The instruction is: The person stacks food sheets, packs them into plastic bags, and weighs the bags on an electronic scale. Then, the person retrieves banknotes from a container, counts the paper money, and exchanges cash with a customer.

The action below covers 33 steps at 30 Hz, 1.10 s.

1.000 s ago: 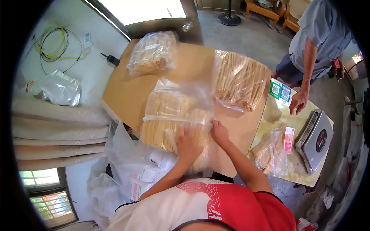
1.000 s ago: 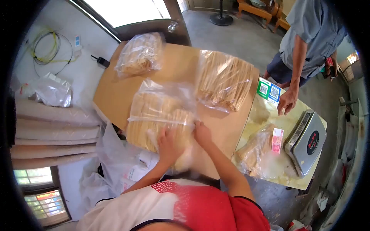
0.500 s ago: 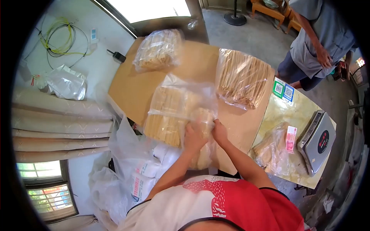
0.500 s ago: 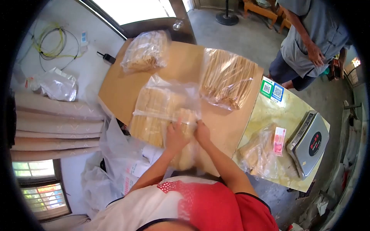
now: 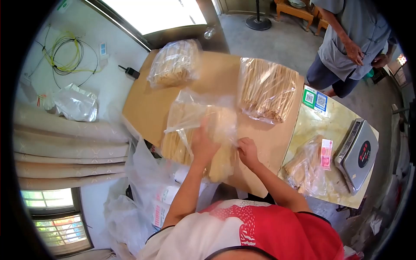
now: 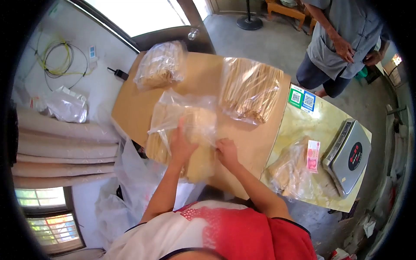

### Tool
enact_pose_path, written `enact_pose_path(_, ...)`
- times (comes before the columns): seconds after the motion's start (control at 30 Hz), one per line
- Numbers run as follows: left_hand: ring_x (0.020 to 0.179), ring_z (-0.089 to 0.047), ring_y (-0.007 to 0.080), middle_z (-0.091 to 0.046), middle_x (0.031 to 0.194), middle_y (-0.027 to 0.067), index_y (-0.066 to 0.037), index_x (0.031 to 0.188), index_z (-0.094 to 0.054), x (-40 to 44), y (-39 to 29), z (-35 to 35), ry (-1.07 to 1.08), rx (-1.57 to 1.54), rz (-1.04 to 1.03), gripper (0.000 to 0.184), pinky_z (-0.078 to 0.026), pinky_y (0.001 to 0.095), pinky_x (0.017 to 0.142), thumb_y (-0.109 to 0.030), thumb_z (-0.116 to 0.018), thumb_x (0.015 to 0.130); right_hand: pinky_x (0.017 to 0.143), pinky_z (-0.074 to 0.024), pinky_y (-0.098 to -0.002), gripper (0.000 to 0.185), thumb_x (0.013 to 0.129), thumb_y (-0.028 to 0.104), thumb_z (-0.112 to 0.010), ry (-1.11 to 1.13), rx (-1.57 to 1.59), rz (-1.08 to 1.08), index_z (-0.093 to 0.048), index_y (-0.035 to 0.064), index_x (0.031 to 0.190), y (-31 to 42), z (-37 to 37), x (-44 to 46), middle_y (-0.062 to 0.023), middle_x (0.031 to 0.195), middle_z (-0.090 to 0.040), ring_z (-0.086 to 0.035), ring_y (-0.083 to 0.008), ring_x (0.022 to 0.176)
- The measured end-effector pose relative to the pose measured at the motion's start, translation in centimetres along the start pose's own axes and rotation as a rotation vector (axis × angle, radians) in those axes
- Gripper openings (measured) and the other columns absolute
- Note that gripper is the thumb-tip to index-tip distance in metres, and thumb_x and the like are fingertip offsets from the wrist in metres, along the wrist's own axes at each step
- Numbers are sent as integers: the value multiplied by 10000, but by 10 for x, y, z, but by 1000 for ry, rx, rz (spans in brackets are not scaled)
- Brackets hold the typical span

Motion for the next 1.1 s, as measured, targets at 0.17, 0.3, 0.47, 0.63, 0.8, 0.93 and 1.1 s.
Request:
enact_pose_path(0.17,1030,-478,375,-495,1093,200,-150,1405,-176,16,14,-55,228,258,137,1003,-405,444,874,-199,-752,585,703,-448,-380,139,728,134,-590,271,385,-188,-570,45,833,6,-23,-31,-113,749,-589,-566,-313,773)
enact_pose_path(0.3,979,-490,372,-485,1061,202,-150,1399,-209,4,14,-63,13,271,-66,988,-415,453,834,-208,-764,583,728,-457,-378,303,715,276,-643,566,316,-442,-574,35,883,12,-23,-37,-116,769,-604,-576,-317,800)
enact_pose_path(0.47,741,-572,300,-568,805,122,-117,843,-582,4,60,0,-79,500,-125,179,-454,434,668,-231,-648,722,880,-367,-399,524,643,440,-706,643,132,-137,-569,48,964,47,-30,-60,-115,939,-597,-542,-275,969)
enact_pose_path(0.63,750,-561,252,-570,776,69,-134,772,-579,51,141,80,-366,726,-218,64,-428,397,615,-172,-586,720,904,-317,-417,556,594,466,-729,529,-144,-48,-563,44,917,74,-45,-71,-122,948,-567,-512,-281,969)
enact_pose_path(0.8,875,-534,245,-569,869,49,-142,887,-604,55,228,91,-298,839,-225,168,-426,382,685,-142,-564,724,871,-322,-422,512,577,431,-736,332,-329,-157,-545,53,864,72,-60,-78,-105,887,-535,-501,-288,917)
enact_pose_path(0.93,843,-563,329,-594,888,103,-96,890,-593,53,301,62,-44,399,-94,150,-446,425,733,-188,-552,779,774,-381,-412,427,589,316,-746,253,-302,-362,-532,58,853,64,-63,-78,-115,851,-540,-522,-303,868)
enact_pose_path(1.1,841,-597,265,-608,942,104,-87,946,-598,31,356,8,294,-229,28,170,-477,373,727,-197,-524,839,634,-438,-419,331,631,169,-722,72,-222,-639,-522,47,865,24,-54,-74,-146,808,-585,-569,-351,775)
Point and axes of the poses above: each hand's wrist, its own x-axis towards the middle knuckle, its own z-axis out of the back of the hand, y = z × x, the point moved 9 cm from there along x, towards the middle knuckle
